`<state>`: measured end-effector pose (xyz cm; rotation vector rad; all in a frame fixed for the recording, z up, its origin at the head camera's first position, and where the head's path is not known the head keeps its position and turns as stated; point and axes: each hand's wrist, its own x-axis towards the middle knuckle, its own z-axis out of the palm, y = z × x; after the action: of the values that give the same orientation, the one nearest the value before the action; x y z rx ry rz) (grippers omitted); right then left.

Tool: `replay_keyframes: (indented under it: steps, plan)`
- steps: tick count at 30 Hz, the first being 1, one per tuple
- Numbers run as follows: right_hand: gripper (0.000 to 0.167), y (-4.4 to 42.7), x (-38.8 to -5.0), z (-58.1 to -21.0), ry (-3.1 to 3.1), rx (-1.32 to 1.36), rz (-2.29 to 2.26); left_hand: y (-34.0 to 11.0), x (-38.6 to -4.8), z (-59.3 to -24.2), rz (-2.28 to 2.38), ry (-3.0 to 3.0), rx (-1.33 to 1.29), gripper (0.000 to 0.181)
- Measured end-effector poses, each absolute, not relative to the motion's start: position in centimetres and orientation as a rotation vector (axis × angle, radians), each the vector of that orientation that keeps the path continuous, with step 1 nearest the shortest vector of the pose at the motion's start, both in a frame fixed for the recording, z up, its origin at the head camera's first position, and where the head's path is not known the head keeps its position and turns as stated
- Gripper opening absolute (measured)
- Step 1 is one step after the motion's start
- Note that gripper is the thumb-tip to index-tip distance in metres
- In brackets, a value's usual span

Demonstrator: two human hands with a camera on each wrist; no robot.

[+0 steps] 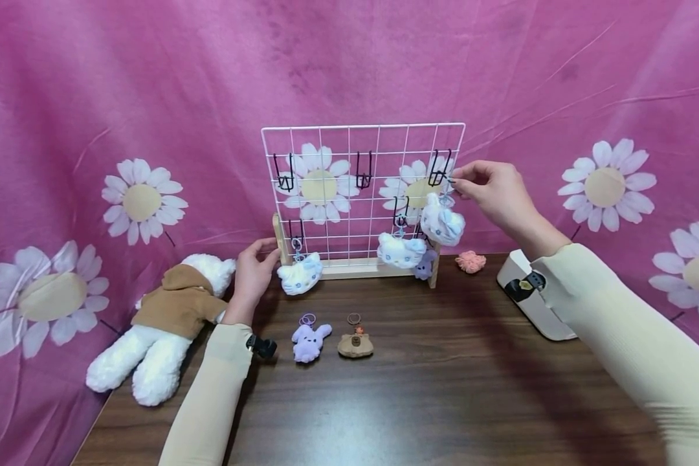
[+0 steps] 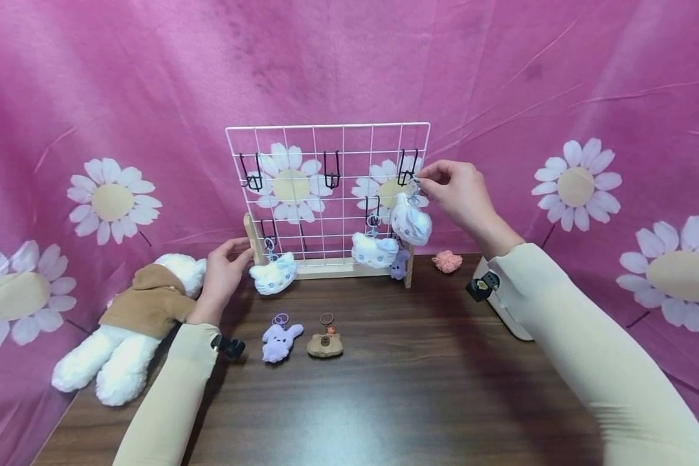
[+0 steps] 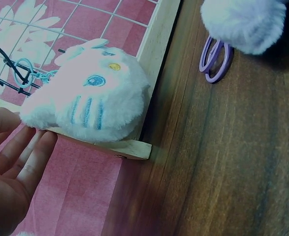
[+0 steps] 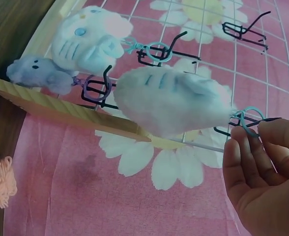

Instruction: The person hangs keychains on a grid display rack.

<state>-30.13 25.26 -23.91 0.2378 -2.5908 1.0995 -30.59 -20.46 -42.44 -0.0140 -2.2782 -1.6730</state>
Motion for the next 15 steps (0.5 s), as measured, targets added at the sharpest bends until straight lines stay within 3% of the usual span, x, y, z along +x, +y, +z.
replay_keyframes:
  steps: [15]
  plan:
    - [0.028, 24.6, -32.5, -23.9, -2.582, 0.200, 0.984, -20.4, -30.6, -42.4, -1.667, -2.284, -0.003, 0.033]
